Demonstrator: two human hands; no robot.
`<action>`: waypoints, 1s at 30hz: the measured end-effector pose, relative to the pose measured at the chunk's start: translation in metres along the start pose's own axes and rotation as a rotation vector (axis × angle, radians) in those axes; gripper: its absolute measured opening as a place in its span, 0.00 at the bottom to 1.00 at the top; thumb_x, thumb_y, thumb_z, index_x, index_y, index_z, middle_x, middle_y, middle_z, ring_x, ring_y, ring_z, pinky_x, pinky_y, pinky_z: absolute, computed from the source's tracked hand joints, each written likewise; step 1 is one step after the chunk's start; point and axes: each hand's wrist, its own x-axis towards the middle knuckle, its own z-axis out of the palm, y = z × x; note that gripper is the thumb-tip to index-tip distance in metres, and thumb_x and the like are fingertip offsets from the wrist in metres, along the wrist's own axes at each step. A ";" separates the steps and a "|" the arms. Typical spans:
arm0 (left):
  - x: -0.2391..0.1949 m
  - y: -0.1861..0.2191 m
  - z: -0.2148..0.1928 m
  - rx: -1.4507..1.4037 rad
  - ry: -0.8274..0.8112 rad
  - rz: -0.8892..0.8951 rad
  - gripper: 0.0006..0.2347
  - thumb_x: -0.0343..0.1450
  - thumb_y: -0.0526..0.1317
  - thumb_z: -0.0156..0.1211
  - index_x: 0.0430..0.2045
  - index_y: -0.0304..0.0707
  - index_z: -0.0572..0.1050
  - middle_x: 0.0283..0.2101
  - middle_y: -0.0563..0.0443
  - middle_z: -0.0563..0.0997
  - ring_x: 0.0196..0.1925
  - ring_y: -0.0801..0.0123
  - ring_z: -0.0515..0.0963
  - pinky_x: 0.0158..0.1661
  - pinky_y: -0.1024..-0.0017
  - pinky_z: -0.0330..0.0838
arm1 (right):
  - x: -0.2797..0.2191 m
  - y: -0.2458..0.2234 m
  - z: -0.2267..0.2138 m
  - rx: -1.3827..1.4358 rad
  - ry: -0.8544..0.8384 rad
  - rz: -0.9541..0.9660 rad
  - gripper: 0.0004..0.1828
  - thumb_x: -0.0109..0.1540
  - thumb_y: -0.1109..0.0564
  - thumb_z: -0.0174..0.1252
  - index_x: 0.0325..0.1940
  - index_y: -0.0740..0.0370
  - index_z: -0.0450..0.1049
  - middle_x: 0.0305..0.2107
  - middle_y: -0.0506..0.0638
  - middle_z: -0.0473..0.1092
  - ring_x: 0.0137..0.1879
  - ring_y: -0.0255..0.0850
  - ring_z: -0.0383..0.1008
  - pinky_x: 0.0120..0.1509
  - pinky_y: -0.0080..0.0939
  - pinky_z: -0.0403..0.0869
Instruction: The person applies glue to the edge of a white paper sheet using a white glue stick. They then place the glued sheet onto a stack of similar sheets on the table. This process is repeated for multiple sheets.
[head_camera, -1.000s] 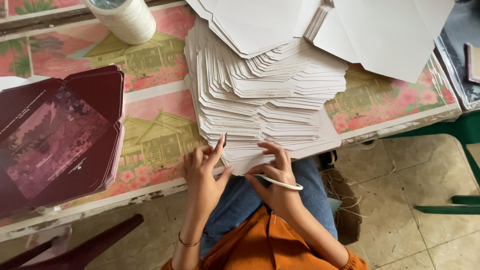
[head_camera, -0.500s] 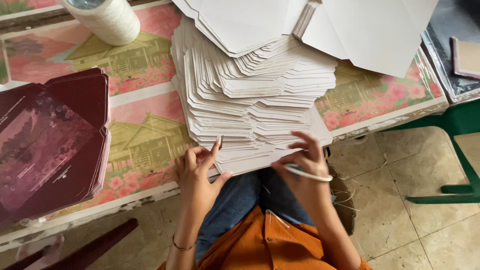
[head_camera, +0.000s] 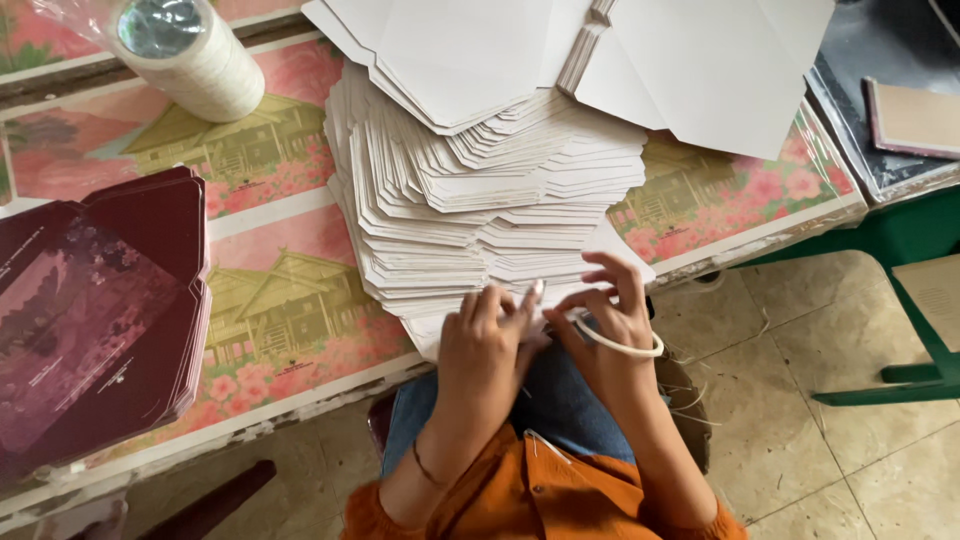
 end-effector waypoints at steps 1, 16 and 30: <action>0.010 -0.013 0.013 -0.002 -0.003 0.000 0.25 0.65 0.53 0.74 0.59 0.58 0.81 0.43 0.57 0.69 0.46 0.57 0.74 0.37 0.56 0.71 | 0.006 -0.001 -0.002 -0.002 -0.002 0.003 0.11 0.59 0.52 0.78 0.35 0.54 0.81 0.61 0.52 0.71 0.54 0.49 0.81 0.57 0.47 0.80; -0.030 -0.021 0.004 0.209 0.257 -0.024 0.15 0.74 0.36 0.68 0.54 0.58 0.86 0.52 0.62 0.76 0.52 0.55 0.70 0.44 0.55 0.62 | -0.005 0.000 0.009 0.122 -0.170 0.034 0.01 0.68 0.60 0.67 0.42 0.59 0.83 0.57 0.53 0.71 0.46 0.41 0.80 0.46 0.43 0.79; -0.041 -0.056 -0.011 -0.053 0.234 -0.208 0.28 0.67 0.27 0.68 0.62 0.57 0.80 0.53 0.60 0.78 0.56 0.63 0.74 0.70 0.47 0.58 | -0.011 -0.038 0.003 0.310 -0.169 0.060 0.03 0.65 0.58 0.69 0.43 0.57 0.85 0.63 0.54 0.69 0.58 0.46 0.75 0.55 0.41 0.78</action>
